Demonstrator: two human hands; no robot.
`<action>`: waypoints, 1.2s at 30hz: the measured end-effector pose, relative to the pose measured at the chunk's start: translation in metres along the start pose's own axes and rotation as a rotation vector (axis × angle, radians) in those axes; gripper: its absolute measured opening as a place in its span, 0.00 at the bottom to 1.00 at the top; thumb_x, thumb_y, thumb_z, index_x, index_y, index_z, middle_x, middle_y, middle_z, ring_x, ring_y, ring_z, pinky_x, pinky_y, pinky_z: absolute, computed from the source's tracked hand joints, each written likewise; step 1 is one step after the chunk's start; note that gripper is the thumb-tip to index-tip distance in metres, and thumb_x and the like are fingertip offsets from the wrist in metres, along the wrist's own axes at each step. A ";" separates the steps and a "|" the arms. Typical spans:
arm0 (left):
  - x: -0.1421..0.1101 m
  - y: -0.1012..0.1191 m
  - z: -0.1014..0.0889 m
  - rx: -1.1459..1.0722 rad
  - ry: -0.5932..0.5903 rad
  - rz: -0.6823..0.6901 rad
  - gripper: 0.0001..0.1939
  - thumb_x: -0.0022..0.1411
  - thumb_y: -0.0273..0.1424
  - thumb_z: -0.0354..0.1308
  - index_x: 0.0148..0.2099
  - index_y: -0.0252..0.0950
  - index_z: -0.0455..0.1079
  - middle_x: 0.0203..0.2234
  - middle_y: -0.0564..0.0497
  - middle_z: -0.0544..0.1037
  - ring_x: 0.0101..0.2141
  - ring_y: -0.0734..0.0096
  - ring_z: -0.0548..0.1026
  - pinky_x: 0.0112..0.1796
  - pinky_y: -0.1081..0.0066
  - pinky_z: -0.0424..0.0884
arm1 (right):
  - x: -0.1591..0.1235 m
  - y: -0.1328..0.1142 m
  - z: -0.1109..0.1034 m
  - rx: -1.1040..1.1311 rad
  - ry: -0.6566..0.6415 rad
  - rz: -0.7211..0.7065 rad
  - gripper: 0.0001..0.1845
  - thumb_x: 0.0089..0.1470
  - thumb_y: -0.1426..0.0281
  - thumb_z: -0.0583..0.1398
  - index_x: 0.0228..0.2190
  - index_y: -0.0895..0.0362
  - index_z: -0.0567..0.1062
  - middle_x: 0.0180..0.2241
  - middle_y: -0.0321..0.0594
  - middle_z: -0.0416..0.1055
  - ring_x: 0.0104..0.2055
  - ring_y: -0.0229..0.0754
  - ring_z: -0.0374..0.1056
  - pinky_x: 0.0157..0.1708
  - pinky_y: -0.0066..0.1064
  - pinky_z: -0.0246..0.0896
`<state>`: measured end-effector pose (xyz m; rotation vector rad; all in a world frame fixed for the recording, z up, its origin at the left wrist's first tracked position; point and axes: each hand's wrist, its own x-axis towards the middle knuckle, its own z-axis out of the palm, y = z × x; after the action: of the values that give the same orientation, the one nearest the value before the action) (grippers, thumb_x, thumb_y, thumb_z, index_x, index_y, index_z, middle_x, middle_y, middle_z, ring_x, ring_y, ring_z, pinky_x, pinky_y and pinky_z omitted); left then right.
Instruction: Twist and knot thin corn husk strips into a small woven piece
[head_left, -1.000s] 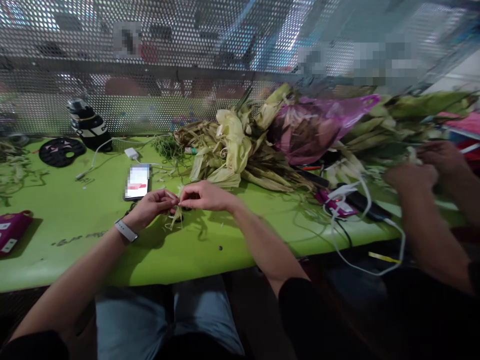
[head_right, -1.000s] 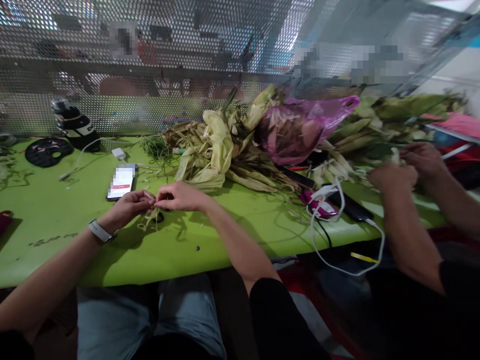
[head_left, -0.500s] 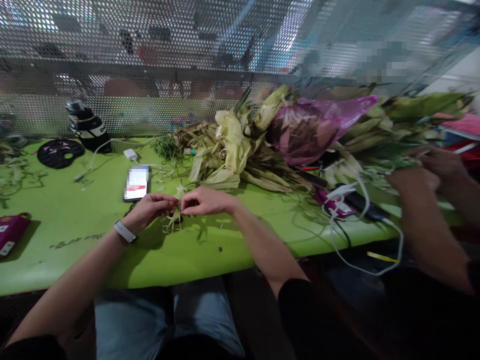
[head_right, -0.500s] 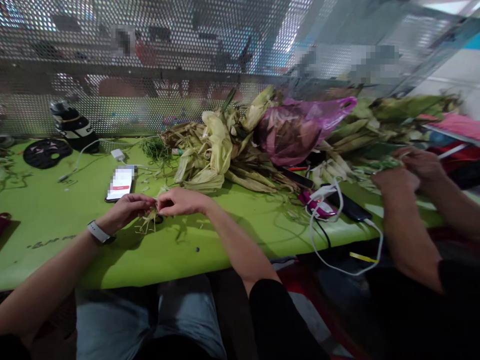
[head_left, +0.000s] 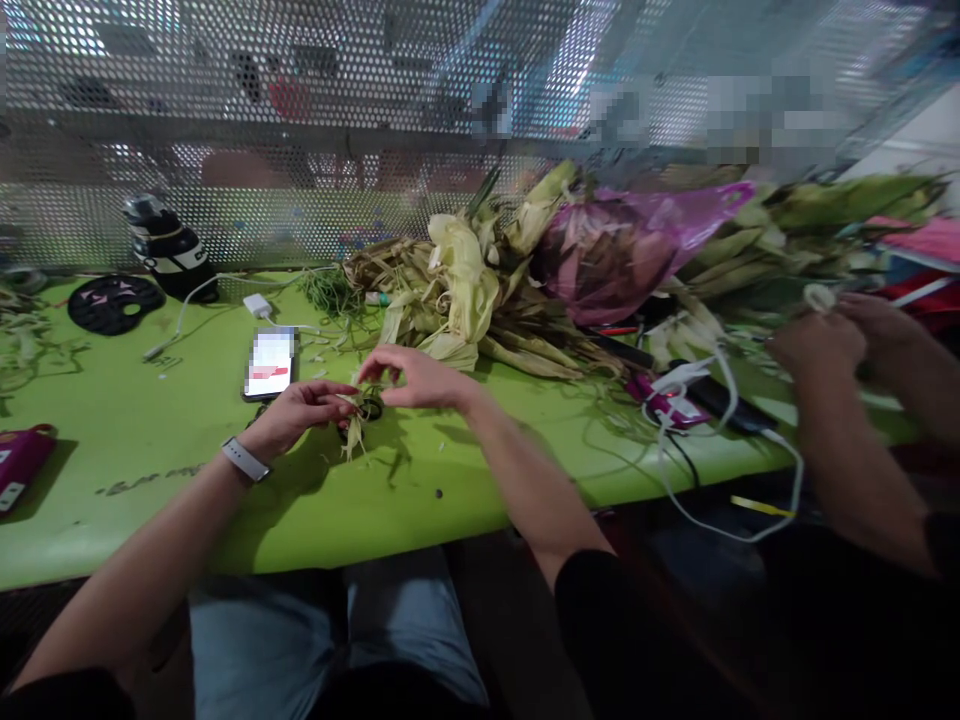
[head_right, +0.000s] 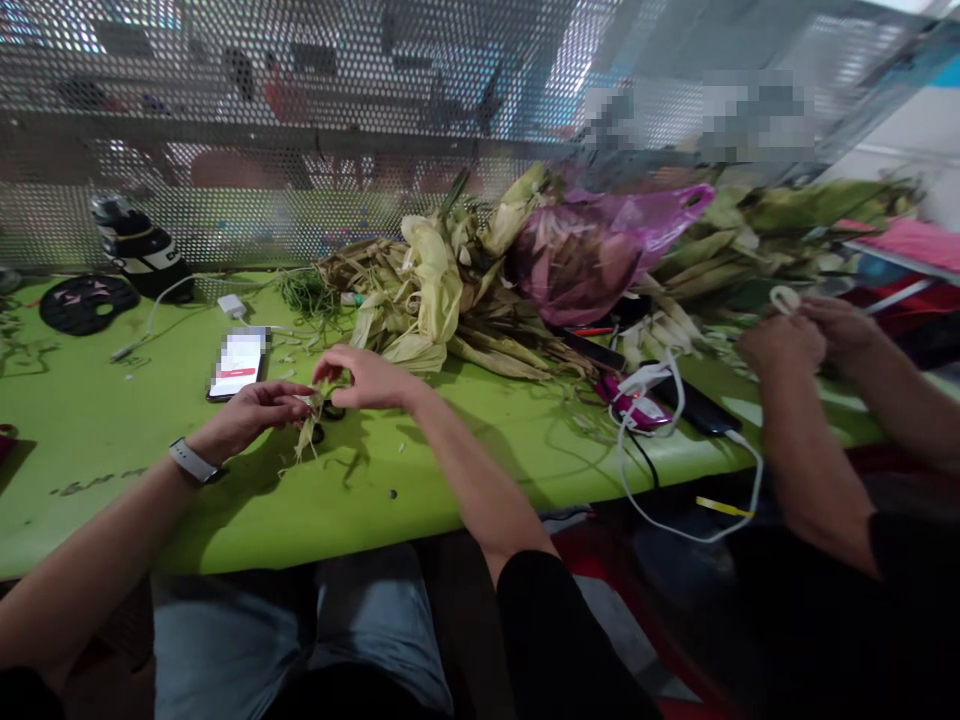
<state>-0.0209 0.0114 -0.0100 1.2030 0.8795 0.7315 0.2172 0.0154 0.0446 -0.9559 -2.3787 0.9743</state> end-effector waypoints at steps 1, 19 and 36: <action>0.000 0.000 0.000 0.010 0.001 0.010 0.20 0.48 0.30 0.72 0.45 0.33 0.77 0.31 0.48 0.83 0.30 0.73 0.80 0.37 0.72 0.76 | 0.001 0.001 0.000 -0.038 0.010 -0.020 0.20 0.46 0.77 0.60 0.44 0.55 0.73 0.52 0.44 0.69 0.53 0.46 0.65 0.52 0.44 0.63; 0.004 -0.002 -0.006 -0.015 -0.017 0.136 0.18 0.47 0.30 0.73 0.41 0.32 0.75 0.30 0.48 0.83 0.32 0.69 0.81 0.42 0.66 0.76 | 0.023 0.028 0.032 -0.208 0.133 -0.184 0.18 0.50 0.68 0.67 0.45 0.56 0.76 0.51 0.45 0.71 0.55 0.48 0.63 0.59 0.48 0.55; -0.002 0.011 -0.009 0.051 0.048 0.113 0.17 0.45 0.29 0.74 0.37 0.32 0.75 0.28 0.49 0.83 0.30 0.72 0.81 0.40 0.70 0.76 | 0.023 0.031 0.033 -0.088 0.092 -0.285 0.06 0.52 0.73 0.66 0.34 0.56 0.82 0.36 0.41 0.78 0.40 0.41 0.70 0.42 0.36 0.64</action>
<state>-0.0301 0.0160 0.0000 1.2928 0.8790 0.8360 0.1962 0.0338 0.0020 -0.6514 -2.4113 0.7083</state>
